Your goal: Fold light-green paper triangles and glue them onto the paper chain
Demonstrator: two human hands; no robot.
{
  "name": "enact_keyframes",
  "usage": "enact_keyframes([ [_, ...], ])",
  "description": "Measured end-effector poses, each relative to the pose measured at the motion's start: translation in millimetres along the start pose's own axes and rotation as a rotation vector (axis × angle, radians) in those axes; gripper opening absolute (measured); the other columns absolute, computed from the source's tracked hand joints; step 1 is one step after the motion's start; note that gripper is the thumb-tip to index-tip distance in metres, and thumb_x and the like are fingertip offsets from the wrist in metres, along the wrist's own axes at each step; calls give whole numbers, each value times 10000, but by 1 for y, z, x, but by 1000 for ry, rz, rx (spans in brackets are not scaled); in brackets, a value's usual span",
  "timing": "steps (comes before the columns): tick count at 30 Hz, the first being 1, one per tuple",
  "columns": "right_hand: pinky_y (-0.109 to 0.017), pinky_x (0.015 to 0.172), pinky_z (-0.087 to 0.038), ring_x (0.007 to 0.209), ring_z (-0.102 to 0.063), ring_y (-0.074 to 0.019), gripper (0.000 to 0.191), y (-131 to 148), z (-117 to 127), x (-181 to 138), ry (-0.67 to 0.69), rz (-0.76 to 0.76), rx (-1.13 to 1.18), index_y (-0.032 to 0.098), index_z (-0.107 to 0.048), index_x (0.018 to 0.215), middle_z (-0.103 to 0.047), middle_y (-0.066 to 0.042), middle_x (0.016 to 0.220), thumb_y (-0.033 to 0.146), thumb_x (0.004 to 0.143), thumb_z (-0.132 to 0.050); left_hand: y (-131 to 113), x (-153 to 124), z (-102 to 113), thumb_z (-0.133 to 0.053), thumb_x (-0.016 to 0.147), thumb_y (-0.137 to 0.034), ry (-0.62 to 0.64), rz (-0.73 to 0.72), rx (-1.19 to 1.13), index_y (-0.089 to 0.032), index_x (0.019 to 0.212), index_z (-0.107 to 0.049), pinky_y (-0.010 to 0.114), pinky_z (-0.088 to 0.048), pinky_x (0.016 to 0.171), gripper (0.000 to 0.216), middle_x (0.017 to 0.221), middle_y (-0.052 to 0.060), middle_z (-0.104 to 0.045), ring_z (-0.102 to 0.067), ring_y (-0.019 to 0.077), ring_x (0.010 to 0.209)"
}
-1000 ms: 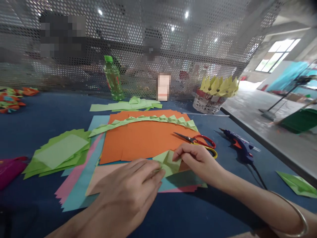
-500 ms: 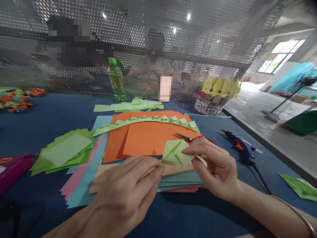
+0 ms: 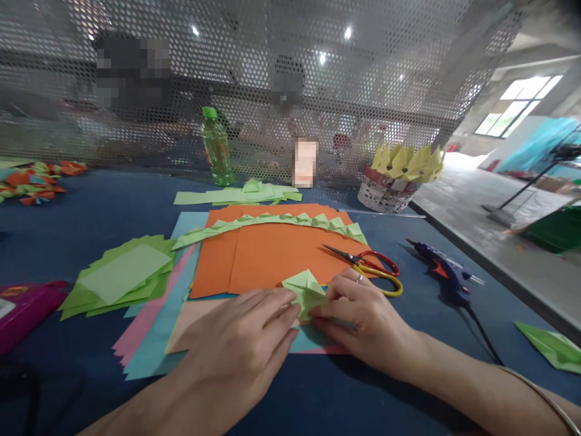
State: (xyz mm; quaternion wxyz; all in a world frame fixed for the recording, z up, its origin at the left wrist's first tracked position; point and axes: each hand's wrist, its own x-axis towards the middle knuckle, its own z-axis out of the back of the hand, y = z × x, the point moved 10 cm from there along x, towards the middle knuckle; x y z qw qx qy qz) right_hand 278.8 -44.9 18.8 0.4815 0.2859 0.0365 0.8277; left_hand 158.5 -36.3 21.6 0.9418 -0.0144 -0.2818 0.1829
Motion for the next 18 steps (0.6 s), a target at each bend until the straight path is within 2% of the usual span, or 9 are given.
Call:
enact_keyframes([
  [4, -335, 768, -458, 824, -558, -185, 130, -6, -1, 1, 19, -35, 63, 239, -769, 967, -635, -35, 850, 163, 902, -686, 7, -1, -18, -486, 1038, -246, 154, 27, 13, -178, 1244, -647, 520, -557, 943, 270, 1274, 85, -682, -646, 298, 1140],
  [7, -355, 861, -467, 913, -586, -196, 221, -18, 0, 3, 9, -105, 136, 235, -722, 1078, -658, -44, 967, 174, 867, -739, 8, 0, -20, -492, 1033, -258, 187, 44, -1, -185, 1210, -670, 530, -574, 907, 261, 1252, 89, -694, -659, 313, 1101],
  [9, -353, 888, -467, 958, -600, -200, 203, -28, -2, 4, 20, -151, 205, 225, -707, 1031, -664, -48, 1015, 203, 845, -783, 8, 1, -17, -495, 1026, -248, 180, 51, -19, -193, 1194, -681, 522, -586, 875, 256, 1220, 87, -708, -669, 313, 1065],
  [12, -334, 857, -461, 914, -607, -186, 99, -37, -9, 6, 72, -192, 277, 215, -694, 866, -671, -29, 940, 248, 859, -788, 6, 2, -12, -475, 1026, -224, 160, 52, -41, -205, 1170, -695, 509, -598, 843, 264, 1186, 79, -721, -680, 303, 1023],
  [18, -317, 782, -433, 812, -574, -163, 152, -44, -14, 10, 99, -292, 261, 202, -659, 791, -641, -1, 839, 267, 903, -738, 4, 1, -13, -438, 1035, -219, 163, 57, -72, -186, 1081, -694, 512, -588, 900, 263, 1114, 88, -713, -672, 293, 1040],
])
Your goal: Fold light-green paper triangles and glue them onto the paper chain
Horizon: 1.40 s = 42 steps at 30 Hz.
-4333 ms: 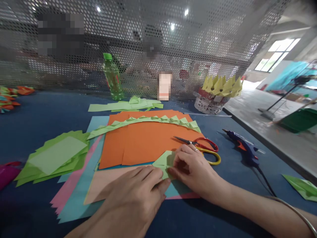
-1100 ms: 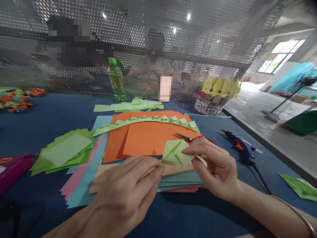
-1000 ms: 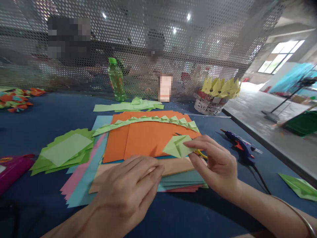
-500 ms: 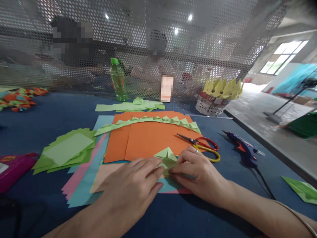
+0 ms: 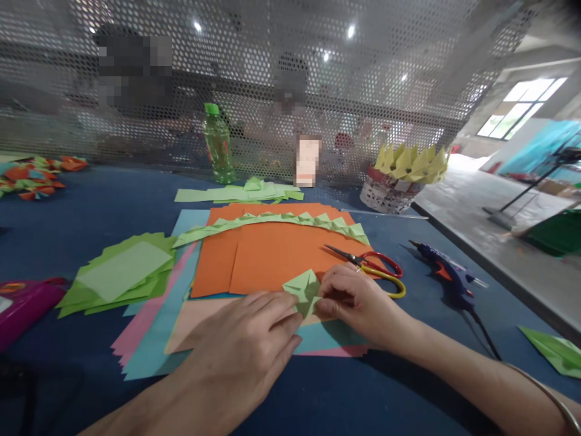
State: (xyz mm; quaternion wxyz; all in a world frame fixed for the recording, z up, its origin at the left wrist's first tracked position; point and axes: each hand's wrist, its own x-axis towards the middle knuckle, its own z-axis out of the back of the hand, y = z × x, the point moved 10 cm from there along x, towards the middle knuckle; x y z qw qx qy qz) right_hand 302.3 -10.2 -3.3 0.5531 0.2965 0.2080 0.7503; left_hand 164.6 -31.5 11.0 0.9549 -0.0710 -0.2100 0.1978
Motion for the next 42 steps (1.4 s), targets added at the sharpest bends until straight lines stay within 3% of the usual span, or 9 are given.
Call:
enact_keyframes([
  [9, -367, 828, -432, 876, -557, -207, 191, 3, 1, 3, -84, -74, -178, 199, -626, 752, -625, -20, 868, 232, 845, -789, 1, 1, -1, -414, 1018, -169, 9, 13, -43, -178, 922, -659, 480, -602, 929, 263, 952, 72, -679, -692, 268, 1001],
  [16, -362, 812, -434, 874, -549, -208, 204, 3, -1, 5, -77, -83, -214, 196, -599, 745, -606, -21, 867, 195, 838, -781, -2, 0, 0, -405, 1031, -175, 0, -10, -4, -163, 1061, -684, 452, -620, 872, 280, 1038, 90, -712, -707, 253, 923],
  [24, -363, 824, -434, 890, -545, -210, 186, 2, -1, 4, -73, -80, -199, 196, -609, 755, -608, -22, 867, 192, 843, -772, -2, 1, -4, -461, 1015, -182, -1, -24, 21, -165, 1229, -600, 469, -608, 847, 256, 1113, 108, -699, -691, 282, 973],
  [29, -370, 831, -438, 884, -549, -206, 180, 0, -1, 5, -59, -91, -174, 194, -617, 754, -612, -23, 875, 203, 840, -775, 0, 4, -15, -576, 964, -195, 88, -12, 23, -195, 1176, -633, 486, -581, 887, 220, 1179, 100, -679, -661, 311, 1053],
  [38, -363, 828, -444, 866, -561, -198, 178, 2, 1, 4, -61, -61, -140, 204, -617, 783, -623, -13, 875, 191, 802, -793, -2, 7, -16, -582, 968, -211, 90, -18, 47, -189, 1165, -645, 440, -566, 872, 208, 1144, 98, -683, -663, 291, 1030],
  [42, -356, 835, -447, 897, -567, -199, 182, -1, 3, 5, -53, -73, -111, 204, -628, 796, -633, -12, 893, 188, 783, -809, -2, 8, -17, -674, 914, -207, 118, -9, 65, -181, 1138, -660, 441, -589, 792, 226, 1117, 96, -695, -674, 303, 970],
])
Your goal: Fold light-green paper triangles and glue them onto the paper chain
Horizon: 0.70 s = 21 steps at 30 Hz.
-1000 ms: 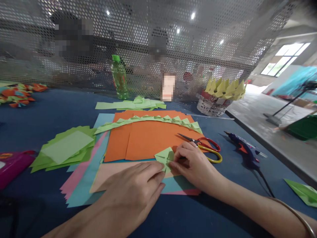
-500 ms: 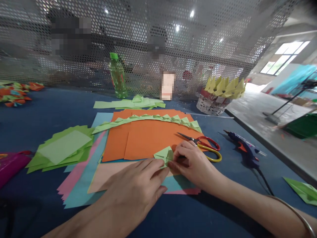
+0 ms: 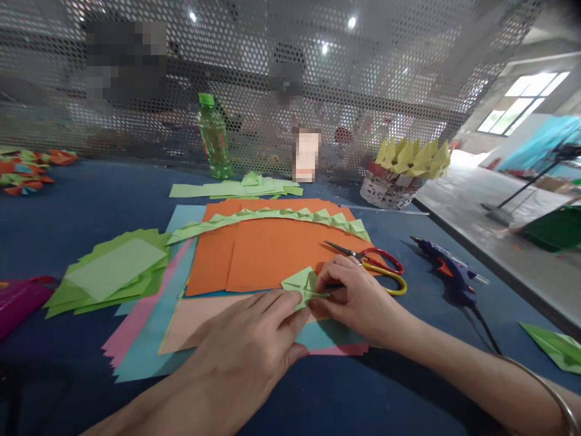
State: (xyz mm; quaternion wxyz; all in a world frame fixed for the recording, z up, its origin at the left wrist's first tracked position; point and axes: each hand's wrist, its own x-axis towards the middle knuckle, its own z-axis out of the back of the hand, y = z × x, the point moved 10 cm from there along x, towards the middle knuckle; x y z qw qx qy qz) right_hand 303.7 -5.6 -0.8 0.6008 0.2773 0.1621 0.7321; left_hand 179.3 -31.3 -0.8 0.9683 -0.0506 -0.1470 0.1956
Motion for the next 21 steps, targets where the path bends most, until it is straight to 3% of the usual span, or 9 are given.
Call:
enact_keyframes([
  [6, -334, 798, -474, 896, -600, -198, 171, -6, 3, 3, 13, 12, 37, 205, -627, 830, -661, -20, 923, 194, 781, -791, -1, -4, 3, -609, 953, -212, -40, -26, -6, -185, 1166, -664, 438, -594, 731, 221, 1118, 97, -701, -675, 296, 922],
  [11, -330, 804, -494, 900, -616, -195, 165, -5, 7, 3, 42, 40, 47, 199, -627, 864, -685, -24, 924, 86, 782, -715, -1, -6, 6, -500, 1014, -243, -95, -41, -17, -196, 1141, -677, 413, -583, 711, 223, 1085, 90, -706, -670, 275, 890],
  [17, -337, 844, -491, 927, -616, -191, 235, -2, 6, 2, 83, 39, 82, 204, -623, 873, -678, -15, 938, -3, 766, -649, -2, -8, 15, -352, 1074, -302, -124, -37, -25, -187, 1052, -701, 394, -568, 659, 368, 1013, 93, -708, -664, 249, 800],
  [21, -368, 846, -468, 923, -586, -210, 221, -2, 3, 1, 20, -9, 36, 207, -594, 840, -652, -18, 944, 169, 759, -796, -2, -5, 14, -352, 1078, -322, -110, -39, -23, -182, 1054, -702, 402, -568, 685, 378, 1007, 94, -709, -667, 257, 829],
])
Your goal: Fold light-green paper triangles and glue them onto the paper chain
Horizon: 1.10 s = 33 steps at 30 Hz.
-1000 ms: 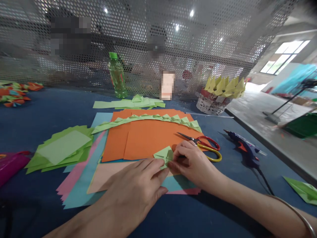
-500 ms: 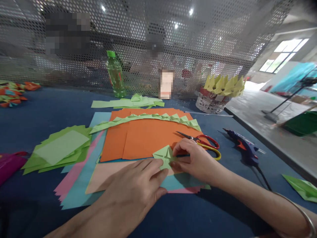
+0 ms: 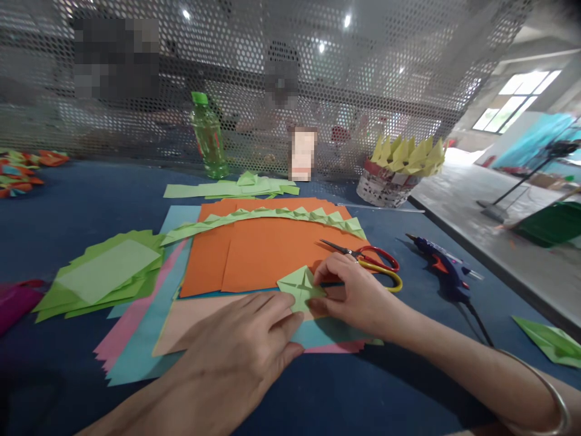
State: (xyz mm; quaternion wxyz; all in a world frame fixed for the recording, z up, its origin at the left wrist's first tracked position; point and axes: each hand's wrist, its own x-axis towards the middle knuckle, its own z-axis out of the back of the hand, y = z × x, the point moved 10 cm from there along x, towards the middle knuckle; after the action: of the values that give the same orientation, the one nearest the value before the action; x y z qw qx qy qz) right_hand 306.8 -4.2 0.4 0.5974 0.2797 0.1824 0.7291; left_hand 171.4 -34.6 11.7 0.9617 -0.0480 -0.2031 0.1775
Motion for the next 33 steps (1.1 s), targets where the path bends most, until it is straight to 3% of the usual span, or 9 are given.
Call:
enact_keyframes([
  [4, -367, 803, -452, 928, -556, -229, 340, 0, -2, -1, -43, -62, -69, 205, -577, 812, -634, -26, 931, 349, 723, -872, -2, 3, 0, -345, 1081, -307, -8, -23, 21, -169, 1036, -704, 397, -566, 704, 388, 982, 101, -713, -670, 256, 838],
  [9, -346, 810, -445, 904, -562, -205, 300, 0, -2, 2, 4, -48, -12, 198, -608, 824, -649, -12, 928, 251, 699, -876, -4, 4, 4, -318, 1088, -303, -43, -37, 41, -177, 1028, -706, 380, -557, 664, 412, 986, 99, -714, -670, 240, 794],
  [20, -334, 837, -482, 917, -611, -200, 206, -4, 2, 5, 74, -20, 76, 185, -627, 875, -673, -34, 948, 93, 730, -742, 1, -2, 2, -402, 1065, -286, -1, -4, 24, -197, 1071, -715, 405, -560, 703, 326, 1098, 92, -713, -669, 266, 895],
  [28, -374, 908, -506, 974, -625, -206, 278, -4, 3, 3, 104, 28, 88, 183, -629, 916, -670, -41, 984, -11, 720, -598, 2, -4, 3, -413, 1067, -309, 11, -12, 3, -192, 1053, -729, 420, -568, 734, 337, 1101, 93, -716, -667, 268, 910],
  [33, -345, 872, -568, 1069, -640, -211, 238, -10, -3, -2, 160, -1, 285, 189, -610, 1038, -649, -77, 1116, 97, 819, -599, 5, -6, 1, -430, 1064, -309, 5, -3, -45, -200, 1062, -727, 432, -562, 800, 317, 1118, 83, -714, -665, 267, 956],
])
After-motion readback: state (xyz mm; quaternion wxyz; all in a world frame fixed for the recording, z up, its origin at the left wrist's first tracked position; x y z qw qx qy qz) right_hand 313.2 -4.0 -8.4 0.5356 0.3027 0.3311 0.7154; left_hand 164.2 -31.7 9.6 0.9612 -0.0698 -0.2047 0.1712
